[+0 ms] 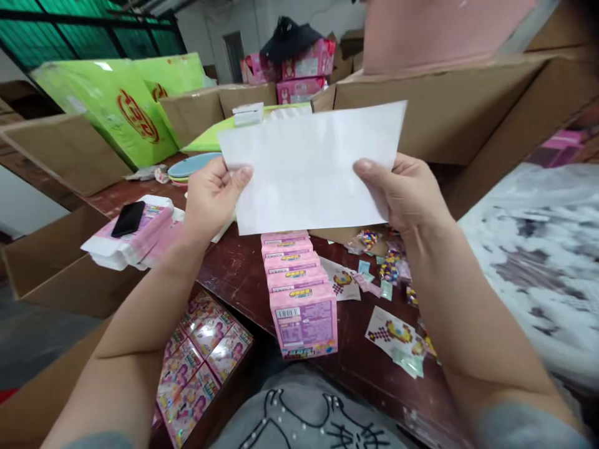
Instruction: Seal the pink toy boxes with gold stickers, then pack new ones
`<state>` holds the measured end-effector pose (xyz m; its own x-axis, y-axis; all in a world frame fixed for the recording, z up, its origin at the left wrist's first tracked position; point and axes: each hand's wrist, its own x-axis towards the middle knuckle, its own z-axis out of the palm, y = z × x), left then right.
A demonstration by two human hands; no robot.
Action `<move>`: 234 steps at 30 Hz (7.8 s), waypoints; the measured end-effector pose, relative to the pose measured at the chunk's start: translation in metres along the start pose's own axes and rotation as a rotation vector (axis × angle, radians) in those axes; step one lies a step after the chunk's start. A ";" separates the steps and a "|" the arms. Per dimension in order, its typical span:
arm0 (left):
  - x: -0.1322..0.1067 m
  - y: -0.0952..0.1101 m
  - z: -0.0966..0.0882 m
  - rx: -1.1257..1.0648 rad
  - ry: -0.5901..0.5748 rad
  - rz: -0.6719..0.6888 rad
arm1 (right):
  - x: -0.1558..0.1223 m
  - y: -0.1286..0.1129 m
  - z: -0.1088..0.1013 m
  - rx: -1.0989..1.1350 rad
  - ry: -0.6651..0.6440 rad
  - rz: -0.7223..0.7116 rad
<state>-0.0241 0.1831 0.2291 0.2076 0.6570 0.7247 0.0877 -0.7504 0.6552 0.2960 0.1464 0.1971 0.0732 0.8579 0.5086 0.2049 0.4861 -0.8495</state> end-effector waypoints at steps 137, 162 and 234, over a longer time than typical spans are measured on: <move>-0.211 0.035 0.003 -0.223 -0.123 -0.736 | -0.228 0.000 0.016 0.019 -0.010 0.287; -0.267 0.019 -0.013 -0.004 0.171 -0.938 | -0.191 -0.023 0.006 -0.260 -0.266 -0.064; -0.190 -0.054 -0.019 -0.073 0.241 -1.010 | -0.072 0.050 0.074 -0.591 -0.639 -0.098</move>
<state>-0.0865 0.1000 0.0604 -0.1305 0.9800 -0.1504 0.0516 0.1582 0.9861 0.2292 0.1210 0.1077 -0.4963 0.8317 0.2490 0.6670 0.5489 -0.5038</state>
